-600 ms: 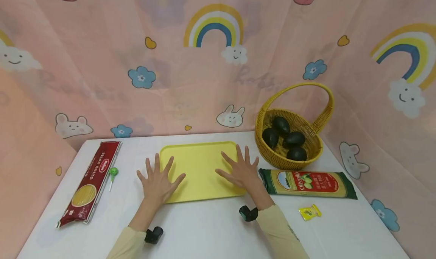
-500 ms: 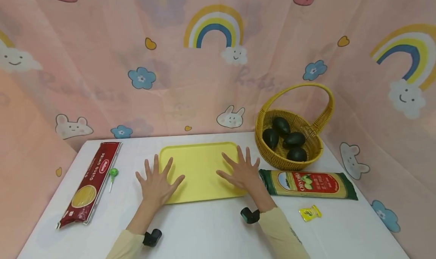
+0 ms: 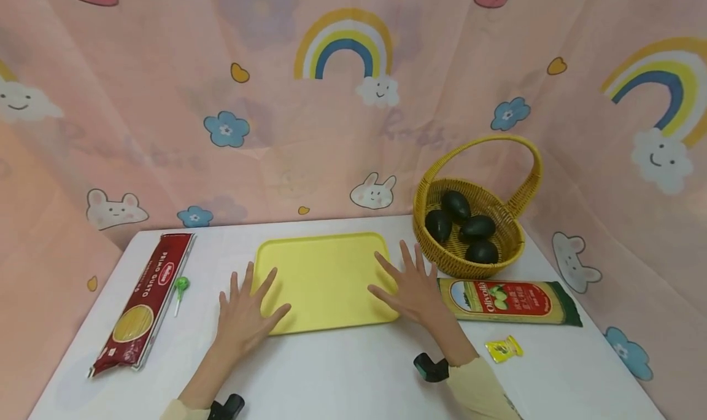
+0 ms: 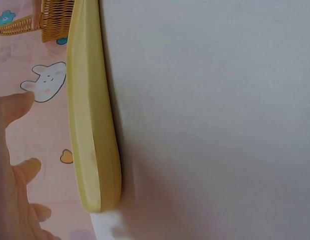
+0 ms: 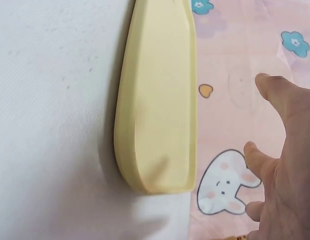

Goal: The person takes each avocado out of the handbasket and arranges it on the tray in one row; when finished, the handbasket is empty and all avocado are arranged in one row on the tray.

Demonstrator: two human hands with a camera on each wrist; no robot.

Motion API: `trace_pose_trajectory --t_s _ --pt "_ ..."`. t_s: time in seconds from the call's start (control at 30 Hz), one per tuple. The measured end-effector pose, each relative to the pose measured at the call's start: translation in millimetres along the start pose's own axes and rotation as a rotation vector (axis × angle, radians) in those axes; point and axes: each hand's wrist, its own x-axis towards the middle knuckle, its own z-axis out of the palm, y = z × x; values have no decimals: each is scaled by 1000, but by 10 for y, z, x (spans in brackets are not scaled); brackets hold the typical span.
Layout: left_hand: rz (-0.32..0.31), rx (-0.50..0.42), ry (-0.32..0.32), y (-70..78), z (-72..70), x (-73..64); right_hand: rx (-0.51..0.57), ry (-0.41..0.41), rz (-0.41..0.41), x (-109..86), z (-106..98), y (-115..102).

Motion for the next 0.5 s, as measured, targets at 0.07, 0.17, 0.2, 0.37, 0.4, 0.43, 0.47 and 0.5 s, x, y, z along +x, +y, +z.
trace_pose_trajectory --t_s 0.07,0.17,0.2,0.37,0.4,0.43,0.47,0.5 --pt "7 -26 -27 -43 -44 -30 -1 17 -11 -37 -30 49" --pt "-4 -97 -101 -119 -115 -56 7 44 -23 -89 -79 128" --pt "-1 -124 -124 -147 -137 -56 9 47 -22 -106 -97 154" --pt "77 -185 -193 -285 -218 -29 85 25 -1 -174 -208 281" --pt "100 -189 -199 -310 -225 -26 121 18 5 -185 -234 307" --pt "122 -192 -200 -336 -226 -25 160 13 9 -195 -264 334" --pt "146 -194 -195 -362 -221 -24 206 14 10 -204 -291 364" --pt "162 -196 -190 -386 -209 -21 256 16 9 -210 -319 396"
